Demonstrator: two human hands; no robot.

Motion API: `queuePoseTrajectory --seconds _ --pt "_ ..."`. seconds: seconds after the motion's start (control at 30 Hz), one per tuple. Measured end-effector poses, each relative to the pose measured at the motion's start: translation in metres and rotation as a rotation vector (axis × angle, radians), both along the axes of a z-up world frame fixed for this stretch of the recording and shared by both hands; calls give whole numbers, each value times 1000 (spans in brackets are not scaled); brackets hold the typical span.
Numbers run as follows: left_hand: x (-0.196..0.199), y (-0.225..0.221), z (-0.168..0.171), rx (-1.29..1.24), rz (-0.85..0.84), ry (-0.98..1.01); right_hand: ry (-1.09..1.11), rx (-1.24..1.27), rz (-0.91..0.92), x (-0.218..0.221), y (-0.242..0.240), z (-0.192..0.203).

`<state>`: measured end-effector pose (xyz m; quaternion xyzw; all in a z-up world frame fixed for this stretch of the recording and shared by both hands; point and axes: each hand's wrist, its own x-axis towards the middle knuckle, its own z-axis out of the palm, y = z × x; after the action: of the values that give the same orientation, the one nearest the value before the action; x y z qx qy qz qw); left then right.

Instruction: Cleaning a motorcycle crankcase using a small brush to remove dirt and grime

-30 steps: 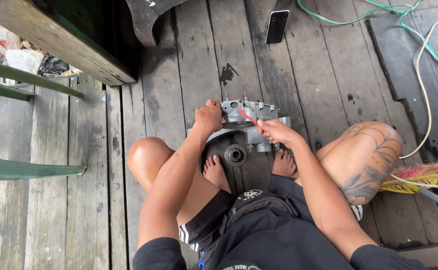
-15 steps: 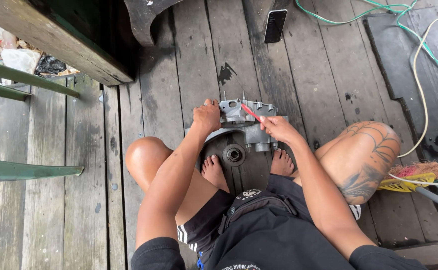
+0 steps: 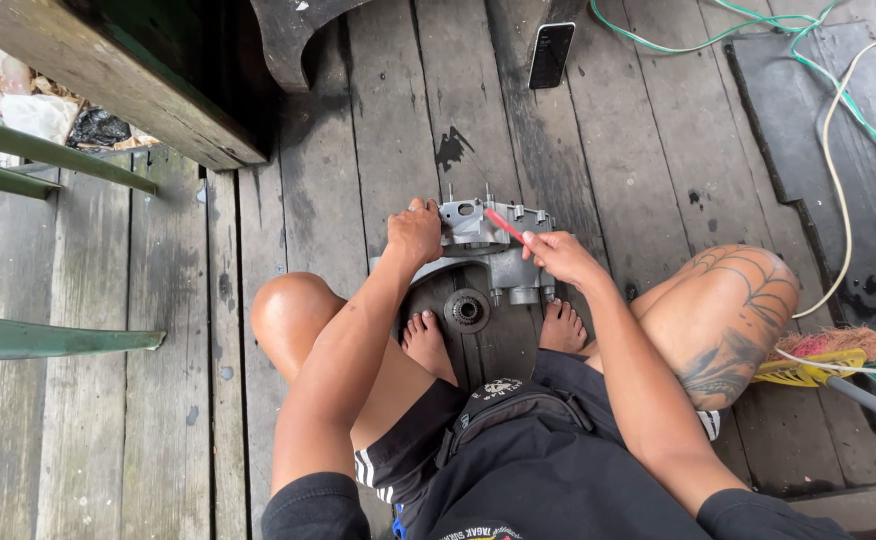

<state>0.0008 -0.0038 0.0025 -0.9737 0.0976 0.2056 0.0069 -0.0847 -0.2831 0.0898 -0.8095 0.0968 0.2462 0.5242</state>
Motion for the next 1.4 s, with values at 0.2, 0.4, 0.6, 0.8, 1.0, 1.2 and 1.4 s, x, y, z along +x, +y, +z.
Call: queuePoseTrajectory --seconds 0.2,0.4,0.6,0.8,1.0,1.2,1.4 --pt "-3 -1 7 2 12 5 82 58 62 -5 5 18" --pt "-4 -2 12 3 8 3 39 81 53 -5 6 10" --pt "-3 -1 10 -11 5 5 -107 -99 -13 12 -16 -57" --pt "-4 -3 13 1 18 -7 -34 -178 -53 16 -27 -85" --pt "-5 0 12 -10 7 -9 33 -2 -92 -3 2 3" --pt "-3 1 9 -22 11 2 124 28 -89 -3 2 -3" --pt "-3 0 8 -18 2 -4 207 175 -40 -9 10 25"
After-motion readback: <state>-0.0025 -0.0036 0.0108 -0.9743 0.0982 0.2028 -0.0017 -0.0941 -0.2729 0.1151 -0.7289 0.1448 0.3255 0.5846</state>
